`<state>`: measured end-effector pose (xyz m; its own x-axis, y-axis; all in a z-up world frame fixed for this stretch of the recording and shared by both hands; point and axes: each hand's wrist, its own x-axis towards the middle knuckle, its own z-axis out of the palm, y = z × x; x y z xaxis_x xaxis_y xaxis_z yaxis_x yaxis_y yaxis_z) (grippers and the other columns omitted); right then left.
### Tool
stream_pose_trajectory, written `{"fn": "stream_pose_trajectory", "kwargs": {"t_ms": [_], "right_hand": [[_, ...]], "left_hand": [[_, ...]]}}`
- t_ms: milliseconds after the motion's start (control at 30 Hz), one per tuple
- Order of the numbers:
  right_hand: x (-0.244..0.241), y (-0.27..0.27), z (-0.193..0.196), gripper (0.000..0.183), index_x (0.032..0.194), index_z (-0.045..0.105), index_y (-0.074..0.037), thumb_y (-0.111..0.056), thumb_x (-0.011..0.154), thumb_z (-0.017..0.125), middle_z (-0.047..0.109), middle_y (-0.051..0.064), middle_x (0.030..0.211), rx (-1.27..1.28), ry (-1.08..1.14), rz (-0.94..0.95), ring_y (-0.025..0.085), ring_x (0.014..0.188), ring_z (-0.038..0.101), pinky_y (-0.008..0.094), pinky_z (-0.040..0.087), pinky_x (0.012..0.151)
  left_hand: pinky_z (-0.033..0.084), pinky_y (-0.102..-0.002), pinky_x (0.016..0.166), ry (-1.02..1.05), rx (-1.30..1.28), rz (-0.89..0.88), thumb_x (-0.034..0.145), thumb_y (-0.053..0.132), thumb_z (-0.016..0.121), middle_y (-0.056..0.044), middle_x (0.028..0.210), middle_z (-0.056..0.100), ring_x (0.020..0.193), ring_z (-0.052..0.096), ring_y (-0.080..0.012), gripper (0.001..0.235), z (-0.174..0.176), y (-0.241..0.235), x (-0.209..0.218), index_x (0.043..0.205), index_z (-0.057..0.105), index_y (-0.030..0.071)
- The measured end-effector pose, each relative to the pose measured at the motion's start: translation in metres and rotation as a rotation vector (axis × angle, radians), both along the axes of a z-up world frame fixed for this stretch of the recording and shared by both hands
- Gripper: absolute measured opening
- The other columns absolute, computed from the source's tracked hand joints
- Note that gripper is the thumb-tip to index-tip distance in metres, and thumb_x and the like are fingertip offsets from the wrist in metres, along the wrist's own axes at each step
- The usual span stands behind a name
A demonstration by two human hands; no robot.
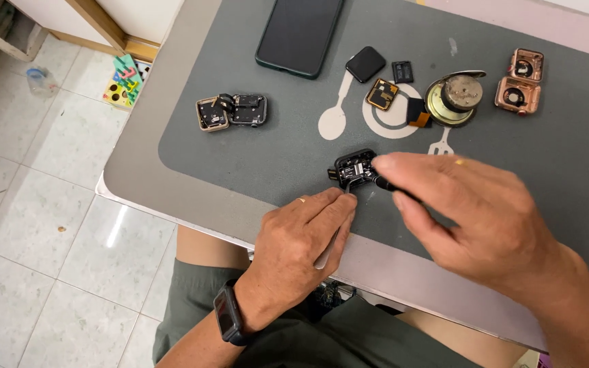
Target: The person uses a screwdriver to unscrew and manipulate the internal components of a disassembled electronic device on a table. They also use tweezers to handle small parts and briefly check a smartwatch on their wrist.
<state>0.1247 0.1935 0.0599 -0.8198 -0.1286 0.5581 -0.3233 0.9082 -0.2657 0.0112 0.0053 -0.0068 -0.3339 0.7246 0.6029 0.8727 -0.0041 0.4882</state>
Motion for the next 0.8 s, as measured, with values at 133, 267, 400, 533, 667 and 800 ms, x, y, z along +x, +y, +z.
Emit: {"fn": "stream_pose_trajectory", "kwargs": {"t_ms": [133,267,400,533,667,800], "right_hand": [[0.003,0.0,-0.007,0.024,0.12,0.067,0.009,0.009,0.097,0.072,0.078,0.016,0.107,0.034,0.024,-0.022,0.025,0.087,0.077,0.037,0.064,0.08],[0.003,0.004,-0.007,0.025,0.118,0.068,0.005,-0.009,0.101,0.08,0.072,0.012,0.093,0.159,0.071,-0.123,0.025,0.072,0.064,0.039,0.056,0.07],[0.005,0.002,-0.01,0.027,0.124,0.068,0.007,0.002,0.1,0.079,0.072,0.013,0.094,0.141,0.063,-0.114,0.026,0.074,0.065,0.042,0.06,0.076],[0.009,0.004,-0.02,0.024,0.108,0.077,0.003,-0.018,0.101,0.087,0.056,0.005,0.067,0.195,0.148,-0.217,0.026,0.065,0.062,0.041,0.062,0.071],[0.005,-0.004,-0.016,0.018,0.107,0.076,0.001,-0.014,0.1,0.084,0.06,0.007,0.07,0.156,0.147,-0.218,0.025,0.061,0.057,0.042,0.06,0.068],[0.001,-0.017,-0.007,0.036,0.125,0.066,-0.001,0.012,0.092,0.068,0.063,0.006,0.077,0.218,0.131,-0.209,0.023,0.065,0.06,0.045,0.061,0.074]], "left_hand": [[0.06,-0.037,0.08,-0.02,0.001,-0.013,0.1,0.0,0.065,-0.017,0.11,0.073,0.093,0.074,-0.0285,0.016,0.003,0.0,0.0,0.115,0.068,-0.003],[0.061,-0.037,0.081,0.0,0.01,-0.008,0.1,0.0,0.066,-0.018,0.109,0.073,0.093,0.074,-0.0286,0.015,0.003,0.0,0.0,0.114,0.068,-0.004],[0.061,-0.036,0.08,0.022,0.008,-0.007,0.1,-0.001,0.065,-0.017,0.108,0.072,0.09,0.073,-0.0278,0.014,0.003,0.001,0.0,0.113,0.068,-0.004],[0.059,-0.036,0.08,0.037,-0.023,-0.009,0.1,0.0,0.064,-0.016,0.111,0.071,0.089,0.071,-0.0274,0.016,0.0,0.0,0.001,0.116,0.066,-0.003],[0.06,-0.037,0.08,0.035,-0.022,0.005,0.1,0.001,0.065,-0.016,0.111,0.072,0.091,0.072,-0.027,0.016,0.001,-0.001,0.0,0.115,0.068,-0.002],[0.058,-0.038,0.082,-0.002,-0.031,-0.032,0.103,0.004,0.058,-0.015,0.113,0.071,0.092,0.072,-0.0288,0.015,0.006,-0.002,-0.001,0.114,0.066,-0.002]]}}
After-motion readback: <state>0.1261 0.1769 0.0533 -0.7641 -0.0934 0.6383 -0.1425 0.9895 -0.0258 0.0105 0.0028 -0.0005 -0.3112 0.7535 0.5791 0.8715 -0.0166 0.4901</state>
